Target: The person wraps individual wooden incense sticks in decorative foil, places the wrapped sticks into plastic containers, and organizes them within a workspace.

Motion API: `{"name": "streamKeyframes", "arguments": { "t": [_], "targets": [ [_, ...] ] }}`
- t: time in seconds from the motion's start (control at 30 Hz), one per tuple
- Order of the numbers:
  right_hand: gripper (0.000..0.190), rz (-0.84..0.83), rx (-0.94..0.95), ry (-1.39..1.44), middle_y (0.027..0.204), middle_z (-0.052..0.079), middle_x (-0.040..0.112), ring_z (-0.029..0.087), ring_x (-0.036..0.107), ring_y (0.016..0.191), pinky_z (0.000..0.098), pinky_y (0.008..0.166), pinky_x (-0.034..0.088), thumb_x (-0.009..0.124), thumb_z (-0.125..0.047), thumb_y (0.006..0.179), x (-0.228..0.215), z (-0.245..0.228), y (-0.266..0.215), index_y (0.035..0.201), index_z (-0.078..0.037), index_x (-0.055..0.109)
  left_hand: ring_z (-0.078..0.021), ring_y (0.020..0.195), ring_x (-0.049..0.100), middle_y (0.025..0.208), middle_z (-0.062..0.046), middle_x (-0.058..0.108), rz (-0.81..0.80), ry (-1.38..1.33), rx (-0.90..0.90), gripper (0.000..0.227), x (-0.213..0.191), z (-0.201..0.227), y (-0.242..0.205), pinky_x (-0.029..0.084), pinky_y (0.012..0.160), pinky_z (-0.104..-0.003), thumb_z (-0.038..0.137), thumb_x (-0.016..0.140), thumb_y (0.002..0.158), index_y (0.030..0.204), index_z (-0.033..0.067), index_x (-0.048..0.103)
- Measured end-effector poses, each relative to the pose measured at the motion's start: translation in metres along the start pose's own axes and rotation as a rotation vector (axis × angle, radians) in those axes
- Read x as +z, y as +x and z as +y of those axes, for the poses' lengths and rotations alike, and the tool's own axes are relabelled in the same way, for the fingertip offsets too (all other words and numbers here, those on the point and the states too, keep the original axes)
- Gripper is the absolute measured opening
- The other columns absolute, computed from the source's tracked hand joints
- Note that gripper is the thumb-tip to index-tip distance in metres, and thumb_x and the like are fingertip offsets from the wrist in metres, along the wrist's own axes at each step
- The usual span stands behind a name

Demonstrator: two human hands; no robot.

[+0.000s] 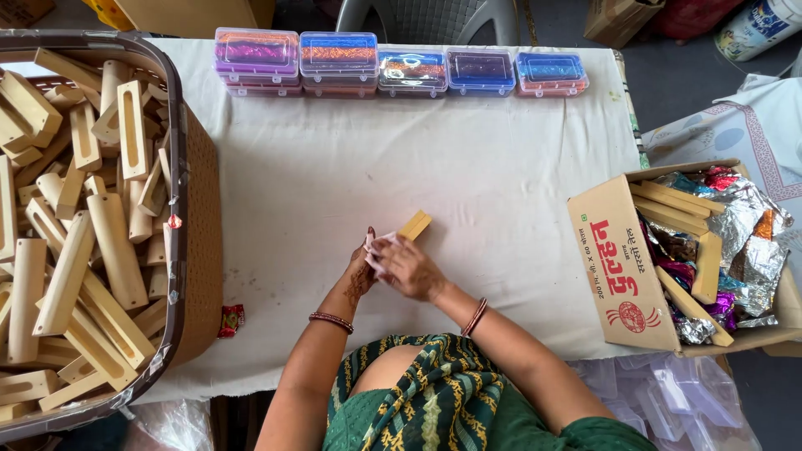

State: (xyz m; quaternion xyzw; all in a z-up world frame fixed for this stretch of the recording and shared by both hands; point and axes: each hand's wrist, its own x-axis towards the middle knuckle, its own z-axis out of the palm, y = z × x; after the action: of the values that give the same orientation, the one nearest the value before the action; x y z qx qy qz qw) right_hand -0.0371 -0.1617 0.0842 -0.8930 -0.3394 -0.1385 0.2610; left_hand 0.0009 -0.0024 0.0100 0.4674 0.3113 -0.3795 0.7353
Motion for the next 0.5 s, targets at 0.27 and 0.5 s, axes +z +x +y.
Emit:
{"name": "streamKeyframes", "arguments": {
  "t": [0.27,0.5],
  "targets": [
    [0.039,0.1,0.035,-0.162,0.145,0.01,0.06,0.028,0.049,0.141,0.049,0.121,0.039,0.056,-0.028,0.105,-0.007,0.053,-0.016,0.139,-0.011,0.06,-0.0245,0.084,0.07,0.103,-0.016,0.074,-0.144,0.059,0.117,0.059,-0.008,-0.005,0.004,0.05,0.058,-0.033,0.06,0.044,0.102,0.124,0.0105,0.068],
    [0.031,0.139,0.691,0.045,0.135,0.009,0.064,0.027,0.063,0.122,0.0382,0.107,0.052,0.054,-0.007,0.099,0.004,0.079,-0.013,0.128,-0.008,0.063,-0.026,0.105,0.066,0.116,-0.009,0.071,0.244,1.078,0.964,0.063,0.018,0.008,-0.051,0.05,0.088,-0.039,0.032,0.071,0.088,0.146,0.0158,0.052]
  ]
}}
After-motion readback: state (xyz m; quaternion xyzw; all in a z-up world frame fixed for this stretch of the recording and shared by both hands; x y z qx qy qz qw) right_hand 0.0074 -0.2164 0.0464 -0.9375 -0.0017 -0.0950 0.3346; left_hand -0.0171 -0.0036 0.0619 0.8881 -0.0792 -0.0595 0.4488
